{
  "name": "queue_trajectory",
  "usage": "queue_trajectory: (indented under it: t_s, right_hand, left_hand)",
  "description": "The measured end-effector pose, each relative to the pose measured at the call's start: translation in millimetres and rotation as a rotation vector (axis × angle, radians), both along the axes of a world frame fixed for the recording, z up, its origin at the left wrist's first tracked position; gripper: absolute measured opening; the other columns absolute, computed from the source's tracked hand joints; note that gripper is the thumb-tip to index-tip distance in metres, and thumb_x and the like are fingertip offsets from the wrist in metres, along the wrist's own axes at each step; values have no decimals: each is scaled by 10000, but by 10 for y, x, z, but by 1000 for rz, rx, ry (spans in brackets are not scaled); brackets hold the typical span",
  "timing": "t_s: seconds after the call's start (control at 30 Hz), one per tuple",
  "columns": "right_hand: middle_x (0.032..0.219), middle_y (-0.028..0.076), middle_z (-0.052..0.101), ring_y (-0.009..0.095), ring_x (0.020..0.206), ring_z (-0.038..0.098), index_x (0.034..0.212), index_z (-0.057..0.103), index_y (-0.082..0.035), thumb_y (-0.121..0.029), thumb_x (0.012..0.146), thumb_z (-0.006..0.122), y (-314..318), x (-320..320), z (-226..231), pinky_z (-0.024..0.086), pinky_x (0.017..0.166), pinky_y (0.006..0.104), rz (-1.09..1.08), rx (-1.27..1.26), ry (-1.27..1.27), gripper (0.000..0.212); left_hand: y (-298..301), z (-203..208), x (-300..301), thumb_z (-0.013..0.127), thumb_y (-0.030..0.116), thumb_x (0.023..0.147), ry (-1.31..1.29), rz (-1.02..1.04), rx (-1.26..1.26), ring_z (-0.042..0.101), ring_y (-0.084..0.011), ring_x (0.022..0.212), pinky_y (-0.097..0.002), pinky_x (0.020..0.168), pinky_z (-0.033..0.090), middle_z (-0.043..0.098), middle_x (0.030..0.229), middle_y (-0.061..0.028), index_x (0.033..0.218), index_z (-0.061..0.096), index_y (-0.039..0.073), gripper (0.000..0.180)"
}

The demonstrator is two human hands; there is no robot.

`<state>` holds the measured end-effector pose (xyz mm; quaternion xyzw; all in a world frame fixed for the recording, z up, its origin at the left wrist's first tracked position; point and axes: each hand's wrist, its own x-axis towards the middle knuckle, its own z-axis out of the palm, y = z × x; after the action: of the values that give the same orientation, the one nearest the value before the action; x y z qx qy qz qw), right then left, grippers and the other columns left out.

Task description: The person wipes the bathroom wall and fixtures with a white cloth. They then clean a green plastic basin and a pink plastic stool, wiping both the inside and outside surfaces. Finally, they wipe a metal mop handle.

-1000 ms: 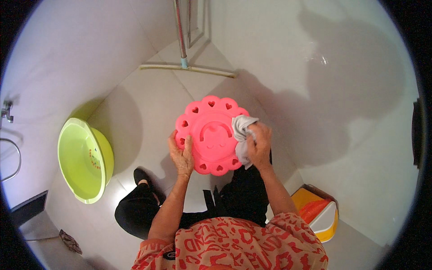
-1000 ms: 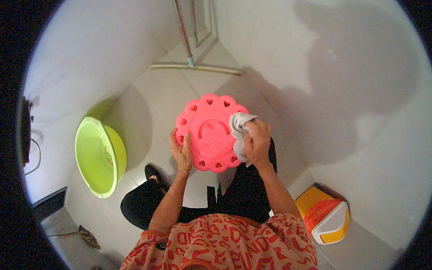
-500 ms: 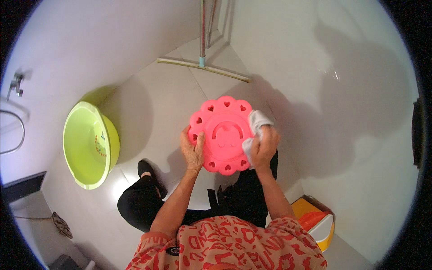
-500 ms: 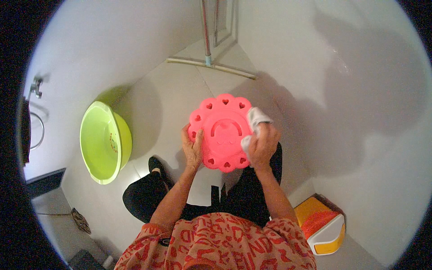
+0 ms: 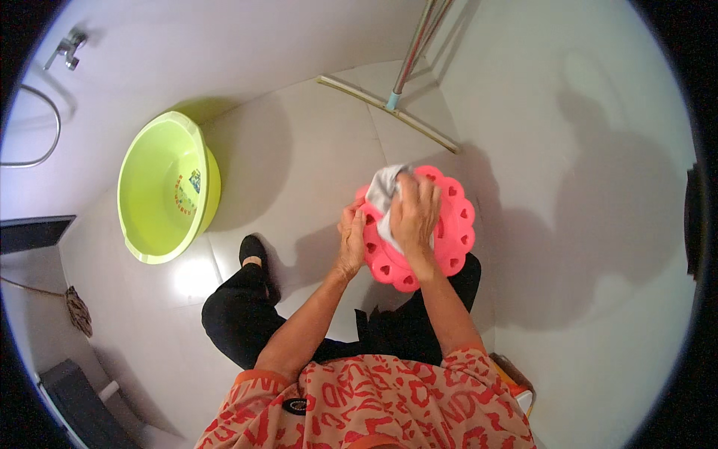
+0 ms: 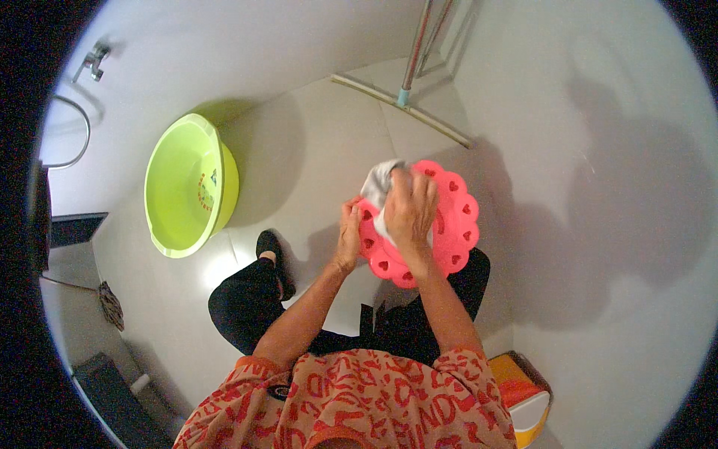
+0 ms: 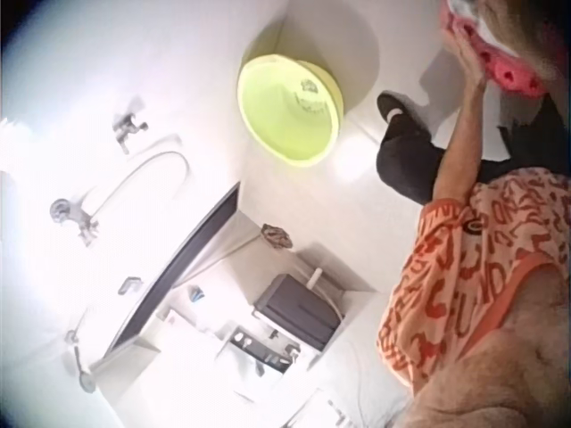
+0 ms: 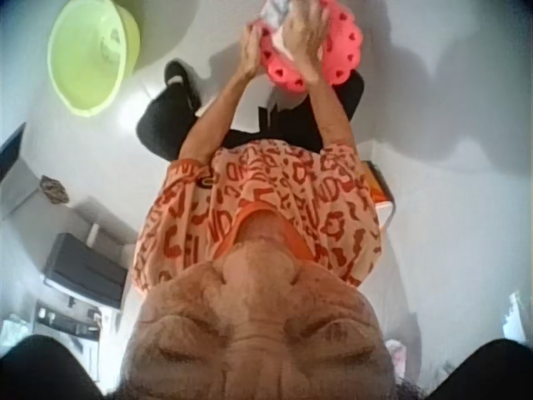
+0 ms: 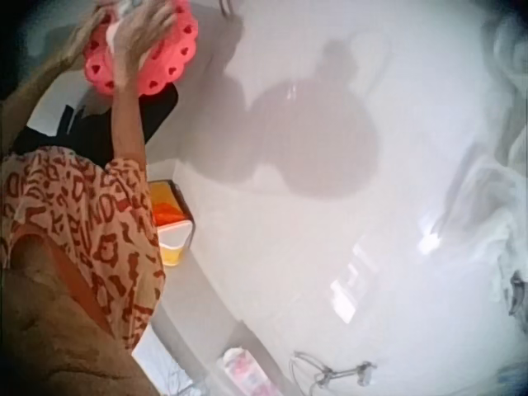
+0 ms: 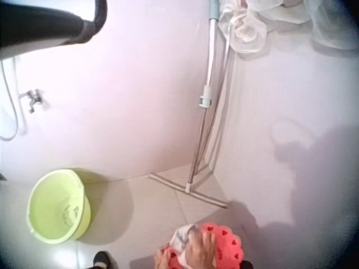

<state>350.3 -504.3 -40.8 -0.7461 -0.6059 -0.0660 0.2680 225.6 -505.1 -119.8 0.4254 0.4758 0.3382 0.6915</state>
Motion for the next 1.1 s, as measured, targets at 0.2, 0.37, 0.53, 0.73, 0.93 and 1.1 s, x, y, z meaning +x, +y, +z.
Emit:
queue_trajectory:
  t_s: [0.2, 0.37, 0.53, 0.73, 0.93, 1.1]
  right_hand:
    - [1062, 92, 537, 320, 926, 507, 1088, 602, -105, -93, 747, 606, -80, -172, 9, 427, 747, 440, 234, -36, -15, 342]
    - [1079, 138, 532, 313, 971, 525, 1162, 552, -28, -17, 711, 600, -569, -201, 195, 444, 844, 405, 446, -207, 234, 454]
    - [1126, 113, 532, 190, 1054, 516, 1224, 459, 17, -10, 791, 587, -602, 104, 344, 416, 939, 333, 91, -149, 1122, 452]
    - [1113, 83, 487, 165, 1042, 484, 1179, 442, -3, 39, 733, 550, -393, 41, 521, 392, 945, 310, 137, 104, 1640, 461]
    - [1066, 68, 512, 174, 999, 513, 1147, 465, -32, -30, 762, 603, -345, 98, 415, 432, 909, 330, 144, 108, 1899, 408]
    - [1021, 43, 541, 174, 968, 542, 1163, 481, -53, -183, 854, 633, -406, 235, 433, 443, 906, 351, 87, -64, 1937, 368]
  left_hand:
    - [62, -180, -31, 170, 636, 951, -215, -22, -77, 491, -184, 1127, -345, 1005, 385, 478, 1271, -93, 1325, 407, 50, 735]
    - [79, 181, -68, 157, 675, 925, -382, 18, -303, 505, -232, 1141, -378, 1022, 385, 499, 1261, -119, 1322, 409, 33, 796]
    - [104, 333, -135, 464, 479, 932, 236, 157, 100, 503, -203, 1093, -350, 929, 410, 495, 1225, -160, 1122, 524, 5, 515]
    - [183, 1087, -148, 699, 291, 822, 42, -309, 78, 584, -130, 885, -297, 744, 469, 632, 958, -89, 977, 616, 0, 340]
    - [255, 1093, -225, 658, 88, 793, -616, -183, -292, 616, -129, 779, -236, 726, 497, 662, 962, -59, 944, 653, 28, 163]
    - [458, 1076, -452, 554, 27, 786, -857, -12, -581, 609, -218, 994, -401, 907, 507, 638, 1062, -129, 840, 543, 51, 60]
